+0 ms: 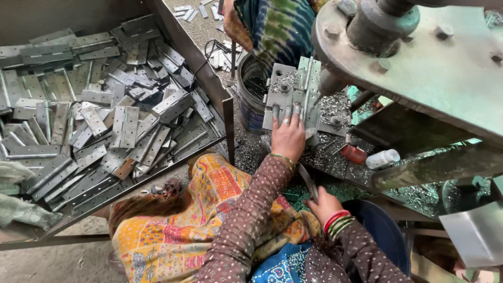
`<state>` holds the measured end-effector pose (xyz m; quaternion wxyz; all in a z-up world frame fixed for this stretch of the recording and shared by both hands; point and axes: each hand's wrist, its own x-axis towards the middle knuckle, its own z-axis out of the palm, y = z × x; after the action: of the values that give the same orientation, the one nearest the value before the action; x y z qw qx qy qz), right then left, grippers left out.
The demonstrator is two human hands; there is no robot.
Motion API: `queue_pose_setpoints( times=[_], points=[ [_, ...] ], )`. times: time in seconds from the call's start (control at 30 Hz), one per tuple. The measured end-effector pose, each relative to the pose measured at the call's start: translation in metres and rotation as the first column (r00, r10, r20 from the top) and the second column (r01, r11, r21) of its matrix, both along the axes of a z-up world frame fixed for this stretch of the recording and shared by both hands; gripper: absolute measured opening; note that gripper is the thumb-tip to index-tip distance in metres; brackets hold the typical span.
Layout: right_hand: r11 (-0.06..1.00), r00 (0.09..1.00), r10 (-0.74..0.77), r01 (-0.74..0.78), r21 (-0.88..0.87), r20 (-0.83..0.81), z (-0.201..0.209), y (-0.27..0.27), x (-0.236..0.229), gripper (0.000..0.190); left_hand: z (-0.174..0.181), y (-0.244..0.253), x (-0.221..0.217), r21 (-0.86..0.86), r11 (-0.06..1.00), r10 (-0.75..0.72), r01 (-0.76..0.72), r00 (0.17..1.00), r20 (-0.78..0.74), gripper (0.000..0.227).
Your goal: The person sits on the floor and repeatedly picks up metal hinge pieces from a bin, places them into a press machine, and operates the lever to process them. The person handles the metal pieces one at a time and returns them to the bin after processing.
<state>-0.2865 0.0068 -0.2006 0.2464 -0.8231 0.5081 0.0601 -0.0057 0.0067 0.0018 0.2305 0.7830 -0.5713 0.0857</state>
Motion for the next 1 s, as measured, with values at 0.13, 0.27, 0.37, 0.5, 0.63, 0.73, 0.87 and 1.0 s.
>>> queue_pose_setpoints(
  times=[0.13,0.27,0.37,0.5,0.63,0.73,0.87,1.0],
  points=[
    [0.995,0.987,-0.038,0.051,-0.086,0.154,-0.006,0.029,0.026,0.060,0.006,-0.009,0.001,-0.017,0.999,0.032,-0.030,0.991,0.127,0.033],
    [0.996,0.994,-0.090,0.089,0.006,0.061,0.013,0.023,0.031,0.068,0.009,-0.002,0.004,0.158,0.985,-0.045,0.068,0.989,-0.140,0.030],
    [1.000,1.000,-0.004,0.004,0.008,-0.015,0.034,-0.004,0.015,0.060,0.009,-0.017,0.004,-0.044,0.999,0.022,-0.015,0.988,0.151,0.033],
    [0.991,0.994,-0.088,0.081,0.105,0.064,0.026,0.015,0.024,0.052,0.006,-0.041,0.006,0.108,0.994,-0.018,0.017,1.000,0.009,0.028],
    [0.991,0.984,-0.034,0.056,-0.122,0.177,0.012,0.031,0.038,0.053,0.005,-0.042,0.008,0.165,0.985,-0.041,0.054,0.996,-0.084,0.031],
    [0.999,0.999,-0.026,0.027,-0.024,0.037,0.020,0.004,0.025,0.056,0.009,-0.047,0.016,0.213,0.976,-0.055,0.042,0.997,0.054,0.040],
    [0.999,1.000,-0.019,0.020,0.047,-0.021,0.018,-0.007,0.008,0.056,0.010,-0.073,0.029,0.353,0.934,-0.048,0.053,0.999,-0.023,0.029],
    [0.996,0.969,-0.066,0.076,-0.036,0.238,-0.008,0.026,0.030,0.050,0.002,-0.088,0.040,0.244,0.969,-0.054,0.046,0.998,0.027,0.031]
  ],
)
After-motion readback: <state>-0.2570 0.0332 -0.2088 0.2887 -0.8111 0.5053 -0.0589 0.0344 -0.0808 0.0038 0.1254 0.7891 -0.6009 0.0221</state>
